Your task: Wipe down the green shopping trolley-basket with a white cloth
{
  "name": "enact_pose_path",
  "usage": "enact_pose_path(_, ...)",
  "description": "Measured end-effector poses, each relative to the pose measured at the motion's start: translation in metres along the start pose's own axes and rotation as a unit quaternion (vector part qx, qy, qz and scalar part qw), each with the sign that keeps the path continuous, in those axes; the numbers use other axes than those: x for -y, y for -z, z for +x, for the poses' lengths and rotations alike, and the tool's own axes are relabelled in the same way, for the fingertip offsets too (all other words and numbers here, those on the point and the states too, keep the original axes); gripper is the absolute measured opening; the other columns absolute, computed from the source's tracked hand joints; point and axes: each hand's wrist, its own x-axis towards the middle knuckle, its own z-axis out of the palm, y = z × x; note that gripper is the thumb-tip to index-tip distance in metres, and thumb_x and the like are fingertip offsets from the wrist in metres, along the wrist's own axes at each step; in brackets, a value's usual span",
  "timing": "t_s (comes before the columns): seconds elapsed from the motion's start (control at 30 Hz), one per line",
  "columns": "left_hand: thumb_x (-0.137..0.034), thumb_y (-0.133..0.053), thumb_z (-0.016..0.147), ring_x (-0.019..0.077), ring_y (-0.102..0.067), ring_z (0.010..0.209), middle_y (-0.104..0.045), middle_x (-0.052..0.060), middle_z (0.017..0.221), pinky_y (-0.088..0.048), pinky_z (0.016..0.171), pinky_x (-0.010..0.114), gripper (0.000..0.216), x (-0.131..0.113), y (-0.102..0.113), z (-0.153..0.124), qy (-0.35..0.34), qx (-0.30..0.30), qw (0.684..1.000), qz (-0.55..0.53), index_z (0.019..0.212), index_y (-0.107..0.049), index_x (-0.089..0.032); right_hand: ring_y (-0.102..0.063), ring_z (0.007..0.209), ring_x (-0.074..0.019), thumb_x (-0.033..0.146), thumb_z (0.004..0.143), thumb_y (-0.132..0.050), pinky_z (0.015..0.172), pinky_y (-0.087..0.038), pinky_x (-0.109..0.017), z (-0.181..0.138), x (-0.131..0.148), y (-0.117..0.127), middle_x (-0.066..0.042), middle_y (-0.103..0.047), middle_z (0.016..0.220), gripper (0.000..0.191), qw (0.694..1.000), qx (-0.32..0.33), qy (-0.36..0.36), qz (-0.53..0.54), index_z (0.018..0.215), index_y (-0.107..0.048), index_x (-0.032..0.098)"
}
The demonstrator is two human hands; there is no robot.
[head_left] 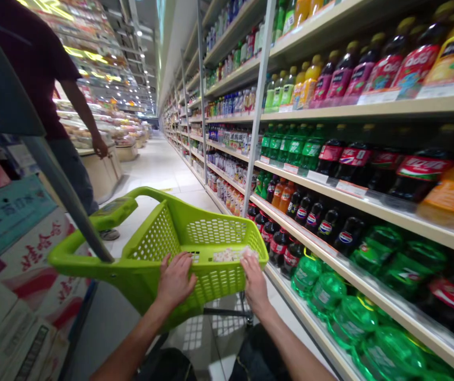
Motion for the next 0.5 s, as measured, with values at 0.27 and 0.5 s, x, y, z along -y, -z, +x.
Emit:
enact_pose_path(0.27, -0.023, -0.048, 0.068, 0.0228, -0.051, 0.106, -0.064, 0.006, 0.104, -0.02, 0.099, 0.045, 0.025, 0.0, -0.002, 0.007, -0.005, 0.009, 1.0, -0.01, 0.093, -0.055, -0.02, -0.033, 0.126, -0.0185, 0.001, 0.077, -0.03, 0.1, -0.035, -0.046, -0.002, -0.028, 0.005, -0.008, -0.05, 0.126, 0.051, 0.997, -0.043, -0.041, -0.041, 0.119, -0.051, 0.021)
enact_pose_path(0.5, -0.023, -0.048, 0.068, 0.0226, -0.051, 0.107, -0.064, 0.005, 0.104, -0.019, 0.1, 0.045, 0.026, -0.006, -0.008, 0.018, 0.002, 0.022, 0.999, -0.024, 0.093, -0.055, -0.019, -0.026, 0.129, -0.0188, 0.001, 0.078, -0.03, 0.099, -0.036, -0.045, 0.005, 0.003, -0.018, -0.009, -0.048, 0.127, 0.05, 0.999, 0.01, 0.041, -0.009, 0.12, -0.05, 0.018)
